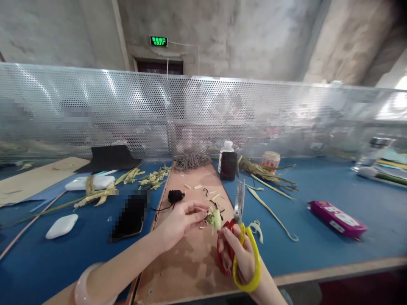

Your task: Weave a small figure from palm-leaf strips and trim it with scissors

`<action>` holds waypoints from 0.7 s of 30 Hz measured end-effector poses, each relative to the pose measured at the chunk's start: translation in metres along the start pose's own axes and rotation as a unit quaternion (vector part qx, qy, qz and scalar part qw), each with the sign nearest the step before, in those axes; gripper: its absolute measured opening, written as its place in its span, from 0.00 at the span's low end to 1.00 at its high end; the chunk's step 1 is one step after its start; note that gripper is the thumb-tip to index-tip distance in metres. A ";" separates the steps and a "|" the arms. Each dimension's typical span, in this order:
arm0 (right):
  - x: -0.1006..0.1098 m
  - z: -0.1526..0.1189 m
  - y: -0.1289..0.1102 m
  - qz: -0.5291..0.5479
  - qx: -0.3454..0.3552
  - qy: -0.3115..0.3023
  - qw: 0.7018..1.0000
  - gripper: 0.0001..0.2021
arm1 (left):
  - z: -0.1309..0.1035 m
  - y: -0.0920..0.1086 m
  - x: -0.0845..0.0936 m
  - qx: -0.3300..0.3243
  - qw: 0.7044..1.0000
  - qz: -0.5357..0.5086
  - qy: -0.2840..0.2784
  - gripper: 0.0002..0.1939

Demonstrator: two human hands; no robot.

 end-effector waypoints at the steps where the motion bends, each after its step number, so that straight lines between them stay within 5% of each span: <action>1: 0.001 -0.001 0.001 -0.002 0.004 -0.002 1.000 0.22 | -0.002 0.000 -0.002 0.008 1.000 0.026 -0.005 0.13; 8: 0.004 -0.003 0.006 0.022 0.007 0.016 1.000 0.18 | -0.008 0.000 -0.008 0.050 0.991 0.103 -0.064 0.13; 14: 0.005 -0.004 0.007 -0.015 0.011 0.017 1.000 0.20 | -0.005 0.003 -0.005 0.069 0.976 0.114 -0.170 0.16; 21: -0.001 -0.007 0.003 -0.059 0.010 0.021 0.998 0.20 | -0.007 0.000 -0.012 0.080 0.958 0.175 -0.213 0.14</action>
Point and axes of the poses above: each hand's wrist, its own z-axis towards the middle knuckle, its own x-axis out of the back of the hand, y = z × x, the point moved 2 cm from there along z, towards the middle knuckle, and after that the axes turned 7 degrees about -z, right-handed, at the moved point
